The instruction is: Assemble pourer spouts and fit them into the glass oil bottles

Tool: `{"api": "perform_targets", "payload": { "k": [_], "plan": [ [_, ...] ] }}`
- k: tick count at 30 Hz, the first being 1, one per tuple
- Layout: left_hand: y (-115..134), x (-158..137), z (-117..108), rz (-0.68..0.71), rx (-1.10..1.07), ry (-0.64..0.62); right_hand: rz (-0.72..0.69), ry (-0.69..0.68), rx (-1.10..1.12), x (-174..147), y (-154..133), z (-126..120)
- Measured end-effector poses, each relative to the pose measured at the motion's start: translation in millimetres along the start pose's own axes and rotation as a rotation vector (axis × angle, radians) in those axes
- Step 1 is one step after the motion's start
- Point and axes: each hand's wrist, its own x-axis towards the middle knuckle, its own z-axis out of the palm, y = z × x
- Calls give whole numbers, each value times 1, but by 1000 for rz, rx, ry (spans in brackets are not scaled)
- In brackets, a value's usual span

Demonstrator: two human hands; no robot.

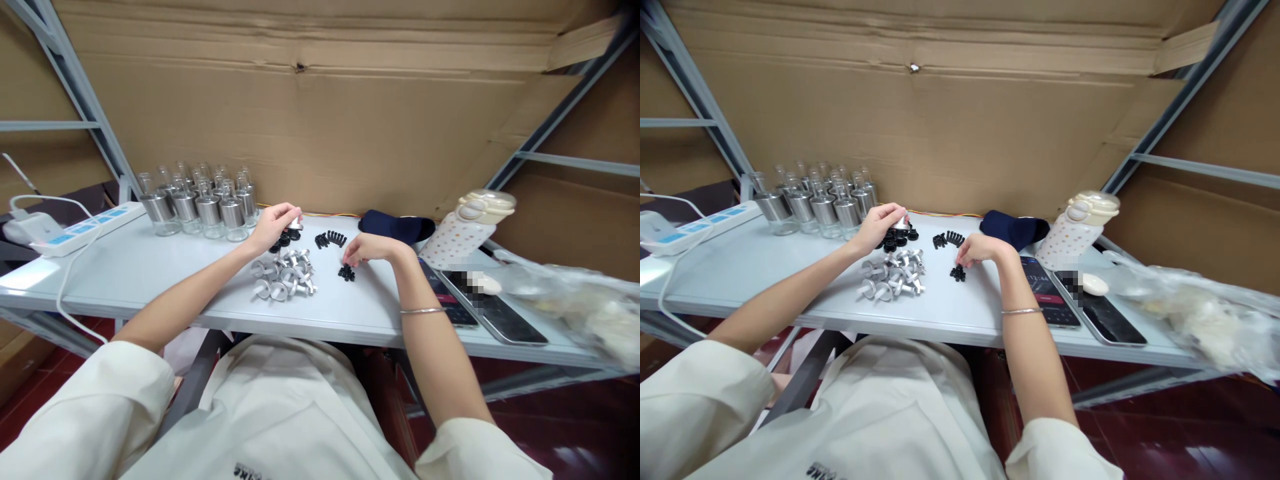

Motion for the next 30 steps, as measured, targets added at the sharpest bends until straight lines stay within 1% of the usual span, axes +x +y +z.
{"api": "perform_targets", "payload": {
  "k": [3, 8, 15, 20, 25, 27, 30],
  "plan": [
    [-1, 0, 0, 0, 9, 2, 18, -17, 37, -2, -1, 0],
    [-2, 0, 0, -1, 9, -2, 74, -50, 162, -5, -4, 1],
    [-1, -1, -1, 8, 11, -12, 143, -81, 232, -10, -8, 3],
    [-1, -1, -1, 10, 24, -25, 114, -132, 277, -12, -9, 3],
    [-1, -1, 0, 6, 22, -30, 98, -139, 269, -12, -8, 1],
    [-2, -1, 0, 6, 26, -28, 60, -124, 230, -11, -8, 1],
    [-3, -1, -1, 8, 47, -29, -37, -89, 178, -6, -8, 3]
  ]
}}
